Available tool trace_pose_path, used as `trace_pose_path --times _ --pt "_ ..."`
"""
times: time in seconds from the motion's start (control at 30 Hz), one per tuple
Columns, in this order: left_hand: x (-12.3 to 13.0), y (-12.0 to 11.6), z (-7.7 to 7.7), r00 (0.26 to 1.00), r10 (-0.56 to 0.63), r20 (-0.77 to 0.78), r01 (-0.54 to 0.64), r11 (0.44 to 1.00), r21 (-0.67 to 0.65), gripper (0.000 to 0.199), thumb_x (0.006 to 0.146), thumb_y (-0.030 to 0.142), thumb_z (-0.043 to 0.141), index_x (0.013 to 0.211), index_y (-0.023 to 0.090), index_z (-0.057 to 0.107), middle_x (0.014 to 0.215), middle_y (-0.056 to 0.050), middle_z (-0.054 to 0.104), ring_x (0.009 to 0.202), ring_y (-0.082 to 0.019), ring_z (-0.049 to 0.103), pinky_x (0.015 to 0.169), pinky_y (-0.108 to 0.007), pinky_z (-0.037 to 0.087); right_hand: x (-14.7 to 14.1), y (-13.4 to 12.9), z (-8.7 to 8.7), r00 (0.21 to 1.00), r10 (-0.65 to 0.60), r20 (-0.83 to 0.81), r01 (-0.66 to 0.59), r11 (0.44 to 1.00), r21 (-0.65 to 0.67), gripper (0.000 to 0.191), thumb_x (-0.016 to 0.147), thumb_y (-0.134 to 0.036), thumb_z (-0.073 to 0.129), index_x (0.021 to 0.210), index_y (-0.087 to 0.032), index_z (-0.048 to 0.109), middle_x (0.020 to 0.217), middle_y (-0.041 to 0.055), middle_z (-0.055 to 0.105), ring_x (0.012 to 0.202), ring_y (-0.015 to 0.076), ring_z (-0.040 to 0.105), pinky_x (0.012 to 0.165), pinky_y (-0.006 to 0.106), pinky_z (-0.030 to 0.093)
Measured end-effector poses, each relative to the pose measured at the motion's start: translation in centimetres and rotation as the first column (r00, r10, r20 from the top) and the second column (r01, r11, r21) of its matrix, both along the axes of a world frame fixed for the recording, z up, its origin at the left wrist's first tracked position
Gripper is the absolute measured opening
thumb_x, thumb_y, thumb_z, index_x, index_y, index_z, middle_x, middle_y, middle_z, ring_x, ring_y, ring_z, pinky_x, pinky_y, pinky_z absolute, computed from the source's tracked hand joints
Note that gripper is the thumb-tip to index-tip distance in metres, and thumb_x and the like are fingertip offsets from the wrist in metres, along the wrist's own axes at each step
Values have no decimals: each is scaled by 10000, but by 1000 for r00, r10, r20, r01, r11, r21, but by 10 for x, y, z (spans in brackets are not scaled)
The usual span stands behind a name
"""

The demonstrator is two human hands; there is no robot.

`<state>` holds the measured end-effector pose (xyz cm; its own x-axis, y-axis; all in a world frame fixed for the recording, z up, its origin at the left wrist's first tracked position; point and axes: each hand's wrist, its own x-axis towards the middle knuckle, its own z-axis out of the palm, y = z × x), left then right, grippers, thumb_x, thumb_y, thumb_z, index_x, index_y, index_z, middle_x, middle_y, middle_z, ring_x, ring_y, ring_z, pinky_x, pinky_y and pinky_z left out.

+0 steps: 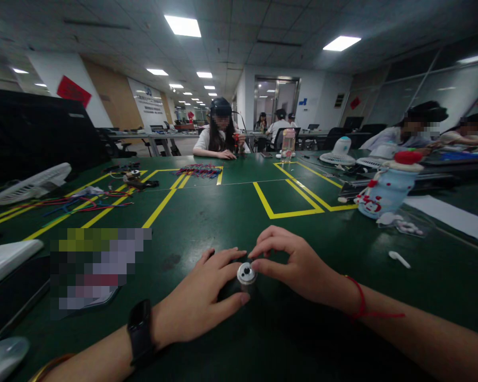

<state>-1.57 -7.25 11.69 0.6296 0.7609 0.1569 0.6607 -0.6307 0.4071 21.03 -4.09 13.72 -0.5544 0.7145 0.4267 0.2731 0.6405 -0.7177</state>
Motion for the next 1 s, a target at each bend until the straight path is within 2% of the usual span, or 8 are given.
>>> trace_pose_path --times 0.27,0.37,0.47,0.57,0.67,0.77,0.9,1.0 --pt "2 13 -13 1000 -5 -26 5 1000 1 406 916 346 564 1312 341 475 1435 -30 427 1300 -285 388 1097 -555 212 -5 6 -5 998 12 57 -10 1000 -27 158 809 -322 658 891 -192 692 981 44 612 864 145 568 754 278 462" --pt "2 17 -20 999 7 -46 -9 1000 -24 375 931 404 535 1299 351 483 1467 -23 398 1334 -295 352 1106 -589 149 19 31 -15 984 -180 -7 179 980 -92 237 844 -390 596 831 -167 676 855 38 633 779 149 570 693 281 443" --pt "5 19 -23 998 5 -61 -9 998 -59 376 947 427 503 1317 366 468 1491 -10 369 1359 -296 320 1112 -599 116 53 63 -33 895 -445 -19 433 880 -194 325 827 -455 579 763 -147 662 685 12 593 631 136 521 587 272 396" --pt "12 19 -22 998 8 -63 -13 997 -72 383 949 428 501 1326 370 463 1502 -2 355 1369 -298 305 1116 -599 103 81 86 -48 852 -524 -3 511 832 -215 417 871 -496 477 825 -123 658 609 -8 520 533 120 449 513 269 339" --pt "19 19 -22 998 8 -58 -12 998 -67 386 945 426 510 1324 370 467 1498 -2 360 1367 -300 310 1116 -601 102 87 89 -52 879 -476 35 473 858 -200 395 877 -463 485 839 -117 670 635 5 548 554 120 467 529 266 347" --pt "21 18 -21 998 7 -57 -10 998 -58 383 943 422 514 1319 369 469 1494 -6 365 1363 -300 313 1110 -611 111 71 72 -44 919 -382 93 393 905 -165 268 822 -387 599 788 -140 698 680 13 598 617 127 504 586 270 375" --pt "17 17 -18 999 6 -45 -7 1000 -25 389 931 393 538 1313 360 471 1473 -12 393 1340 -301 344 1105 -610 136 31 35 -25 986 -122 110 131 988 -84 190 815 -332 641 929 -196 708 879 22 632 741 127 548 657 262 424" --pt "13 17 -18 999 -7 -36 7 1000 1 438 921 352 558 1343 358 441 1446 -19 426 1318 -299 372 1102 -600 159 6 15 -17 999 6 41 -5 999 -42 160 809 -319 668 915 -205 707 983 30 605 901 135 566 810 272 445"
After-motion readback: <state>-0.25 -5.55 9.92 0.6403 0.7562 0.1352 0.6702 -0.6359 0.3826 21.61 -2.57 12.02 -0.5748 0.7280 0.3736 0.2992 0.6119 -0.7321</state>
